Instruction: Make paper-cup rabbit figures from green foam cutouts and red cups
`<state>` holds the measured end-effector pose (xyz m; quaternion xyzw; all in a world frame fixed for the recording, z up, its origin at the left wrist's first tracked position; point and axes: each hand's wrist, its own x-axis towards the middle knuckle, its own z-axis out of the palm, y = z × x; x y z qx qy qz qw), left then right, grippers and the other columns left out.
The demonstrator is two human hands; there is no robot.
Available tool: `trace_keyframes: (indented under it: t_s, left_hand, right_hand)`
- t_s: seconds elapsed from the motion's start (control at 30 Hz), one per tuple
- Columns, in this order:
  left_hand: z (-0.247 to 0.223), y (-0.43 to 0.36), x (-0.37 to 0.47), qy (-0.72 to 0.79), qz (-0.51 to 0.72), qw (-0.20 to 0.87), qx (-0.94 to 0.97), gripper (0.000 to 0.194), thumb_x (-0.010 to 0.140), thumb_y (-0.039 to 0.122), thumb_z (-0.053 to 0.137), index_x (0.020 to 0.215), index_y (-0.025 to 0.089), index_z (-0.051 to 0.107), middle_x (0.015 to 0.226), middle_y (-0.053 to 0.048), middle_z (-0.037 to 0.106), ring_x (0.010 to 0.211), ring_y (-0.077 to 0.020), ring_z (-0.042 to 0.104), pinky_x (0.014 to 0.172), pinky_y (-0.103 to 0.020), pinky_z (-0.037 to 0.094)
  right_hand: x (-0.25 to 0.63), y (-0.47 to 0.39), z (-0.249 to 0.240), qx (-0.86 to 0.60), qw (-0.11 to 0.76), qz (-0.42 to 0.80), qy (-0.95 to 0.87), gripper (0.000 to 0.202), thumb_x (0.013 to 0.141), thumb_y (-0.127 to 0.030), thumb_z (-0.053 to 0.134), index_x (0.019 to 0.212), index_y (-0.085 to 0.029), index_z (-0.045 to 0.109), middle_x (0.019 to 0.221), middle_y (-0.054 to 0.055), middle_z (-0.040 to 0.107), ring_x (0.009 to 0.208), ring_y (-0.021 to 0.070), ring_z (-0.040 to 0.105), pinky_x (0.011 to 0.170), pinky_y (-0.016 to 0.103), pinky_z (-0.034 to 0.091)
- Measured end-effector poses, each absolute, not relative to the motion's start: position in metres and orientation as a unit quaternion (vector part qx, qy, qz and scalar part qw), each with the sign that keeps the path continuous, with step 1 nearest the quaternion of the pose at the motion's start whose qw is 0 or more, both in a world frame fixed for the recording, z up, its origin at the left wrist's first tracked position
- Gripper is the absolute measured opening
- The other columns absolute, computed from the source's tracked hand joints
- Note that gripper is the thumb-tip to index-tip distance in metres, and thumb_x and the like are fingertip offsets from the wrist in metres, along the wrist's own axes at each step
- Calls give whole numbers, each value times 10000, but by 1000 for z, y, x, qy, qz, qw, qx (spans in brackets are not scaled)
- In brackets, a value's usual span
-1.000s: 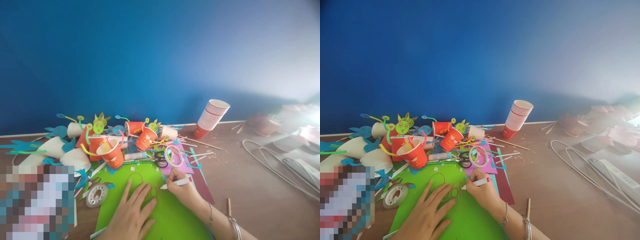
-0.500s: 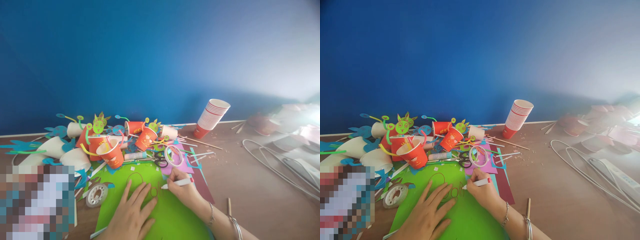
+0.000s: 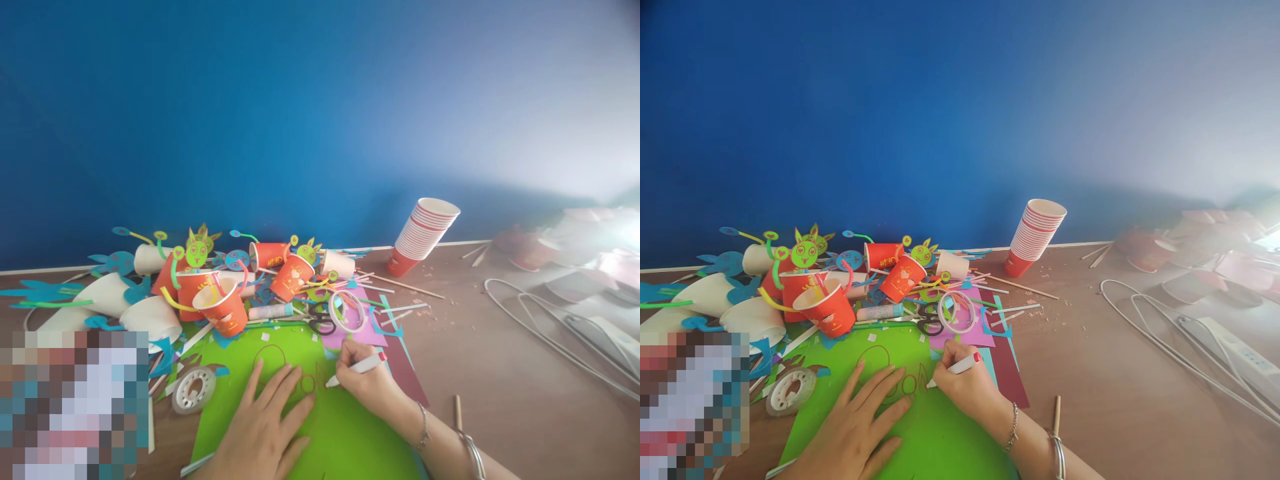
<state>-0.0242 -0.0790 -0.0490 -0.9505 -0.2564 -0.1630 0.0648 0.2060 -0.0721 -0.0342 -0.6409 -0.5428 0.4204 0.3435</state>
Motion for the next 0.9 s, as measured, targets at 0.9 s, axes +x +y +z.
trace_keyframes:
  t_s: [0.9]
  left_hand:
    - [-42,-79,-25,-254,-153,44,-954,398,915,360,510,1297,250,508,1336,-99,532,1277,-265,416,1130,-555,133]
  right_hand:
    - [205,-72,-35,-645,354,414,-536,204,717,-213,519,575,-229,372,464,-86,349,440,86,294,428,220,232]
